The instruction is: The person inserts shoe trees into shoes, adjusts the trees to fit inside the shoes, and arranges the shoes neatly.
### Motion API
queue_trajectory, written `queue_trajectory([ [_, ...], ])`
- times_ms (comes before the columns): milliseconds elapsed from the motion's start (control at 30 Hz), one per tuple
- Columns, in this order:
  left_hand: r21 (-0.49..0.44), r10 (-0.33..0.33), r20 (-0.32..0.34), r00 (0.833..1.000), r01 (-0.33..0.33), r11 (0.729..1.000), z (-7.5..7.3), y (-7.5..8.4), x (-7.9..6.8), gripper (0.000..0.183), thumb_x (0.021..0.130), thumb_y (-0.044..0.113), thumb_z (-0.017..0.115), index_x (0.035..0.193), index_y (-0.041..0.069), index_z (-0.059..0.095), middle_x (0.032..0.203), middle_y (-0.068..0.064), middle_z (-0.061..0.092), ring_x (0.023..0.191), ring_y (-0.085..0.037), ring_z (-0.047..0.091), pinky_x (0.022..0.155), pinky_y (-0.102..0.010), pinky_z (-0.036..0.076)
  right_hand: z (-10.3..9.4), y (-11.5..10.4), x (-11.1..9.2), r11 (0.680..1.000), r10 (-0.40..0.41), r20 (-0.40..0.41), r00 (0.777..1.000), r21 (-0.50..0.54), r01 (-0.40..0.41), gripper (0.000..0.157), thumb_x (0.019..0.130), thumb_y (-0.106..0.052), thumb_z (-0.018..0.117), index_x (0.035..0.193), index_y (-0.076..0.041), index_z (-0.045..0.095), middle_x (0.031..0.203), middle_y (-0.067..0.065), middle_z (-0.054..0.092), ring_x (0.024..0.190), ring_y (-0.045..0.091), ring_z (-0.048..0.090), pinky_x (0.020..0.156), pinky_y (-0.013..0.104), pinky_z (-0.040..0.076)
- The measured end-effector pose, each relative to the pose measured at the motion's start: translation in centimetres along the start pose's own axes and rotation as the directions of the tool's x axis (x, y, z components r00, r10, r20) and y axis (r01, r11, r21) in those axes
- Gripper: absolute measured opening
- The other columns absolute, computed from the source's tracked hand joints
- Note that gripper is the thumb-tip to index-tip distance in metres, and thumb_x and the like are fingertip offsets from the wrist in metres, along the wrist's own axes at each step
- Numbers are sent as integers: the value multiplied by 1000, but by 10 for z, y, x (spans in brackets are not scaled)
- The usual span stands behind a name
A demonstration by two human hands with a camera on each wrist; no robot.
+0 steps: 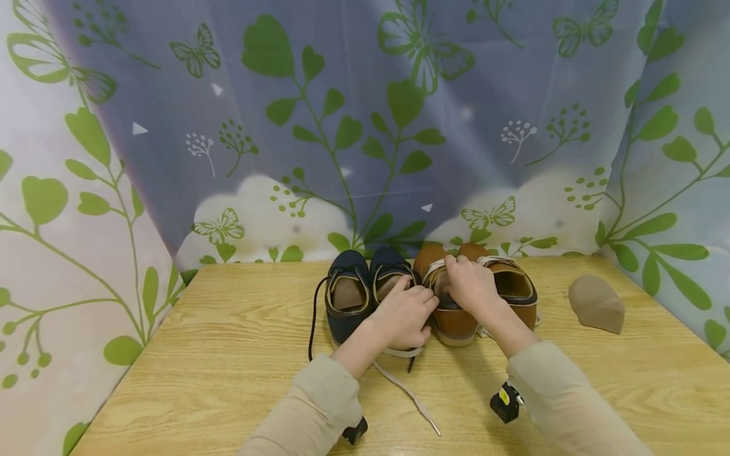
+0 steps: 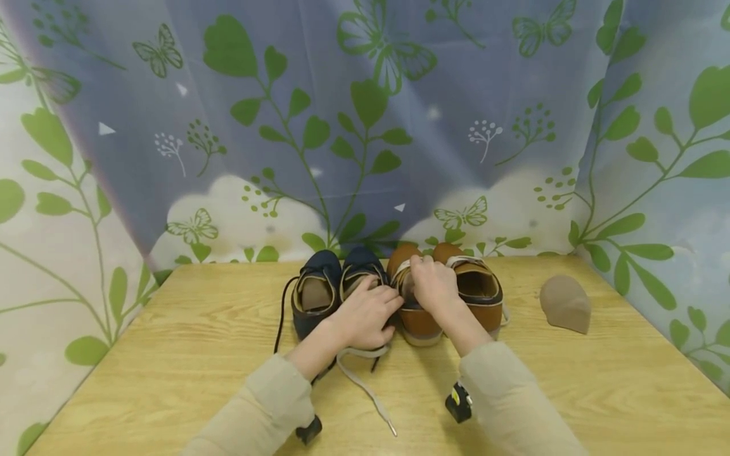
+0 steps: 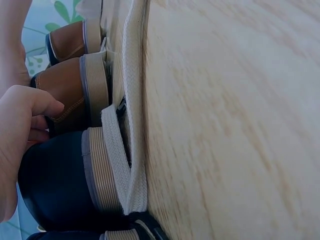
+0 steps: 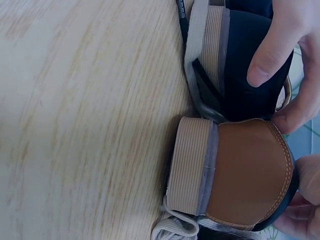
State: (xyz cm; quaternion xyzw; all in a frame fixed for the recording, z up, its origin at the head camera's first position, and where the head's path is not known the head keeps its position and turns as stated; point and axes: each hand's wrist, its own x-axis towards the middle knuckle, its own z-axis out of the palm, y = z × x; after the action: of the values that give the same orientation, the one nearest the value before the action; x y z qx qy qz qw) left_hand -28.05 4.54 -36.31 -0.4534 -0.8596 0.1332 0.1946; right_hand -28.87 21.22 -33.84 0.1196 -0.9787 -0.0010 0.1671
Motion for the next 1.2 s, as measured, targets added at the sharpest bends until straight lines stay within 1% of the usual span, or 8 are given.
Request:
queue_trajectory([
  [367, 2, 3, 3, 1000, -3, 1000, 1, 0, 1, 45, 86, 40, 55, 125, 17, 58, 122, 2, 56, 114, -15, 50, 105, -45, 25, 3, 0, 0, 1000, -3, -52, 999, -3, 3, 36, 71, -14, 81, 87, 1, 52, 74, 15, 51, 54, 27, 54, 43, 36, 45],
  [533, 8, 9, -1, 1000, -9, 1000, 2, 1, 1, 45, 86, 41, 55, 124, 17, 58, 121, 2, 56, 113, -15, 50, 105, -45, 25, 4, 0, 1, 1000, 9, -54, 999, 7, -8, 38, 71, -14, 81, 88, 2, 51, 73, 15, 50, 52, 27, 52, 43, 36, 45],
  [800, 24, 6, -20, 1000, -5, 1000, 3, 1, 1, 43, 85, 40, 56, 122, 17, 59, 119, 3, 57, 112, -15, 51, 104, -44, 26, 5, 0, 2, 1000, 17, -60, 998, 8, -16, 36, 70, -15, 81, 83, 1, 51, 72, 14, 49, 50, 27, 51, 42, 37, 44],
  [1200, 22, 17, -37, 999, -16, 1000, 1, 0, 0, 43, 84, 40, 57, 121, 17, 60, 118, 3, 57, 111, -15, 52, 104, -44, 27, 6, -2, 4, 999, 52, -46, 998, 6, -52, 35, 72, -16, 80, 83, 2, 52, 74, 17, 49, 53, 30, 53, 45, 40, 46],
])
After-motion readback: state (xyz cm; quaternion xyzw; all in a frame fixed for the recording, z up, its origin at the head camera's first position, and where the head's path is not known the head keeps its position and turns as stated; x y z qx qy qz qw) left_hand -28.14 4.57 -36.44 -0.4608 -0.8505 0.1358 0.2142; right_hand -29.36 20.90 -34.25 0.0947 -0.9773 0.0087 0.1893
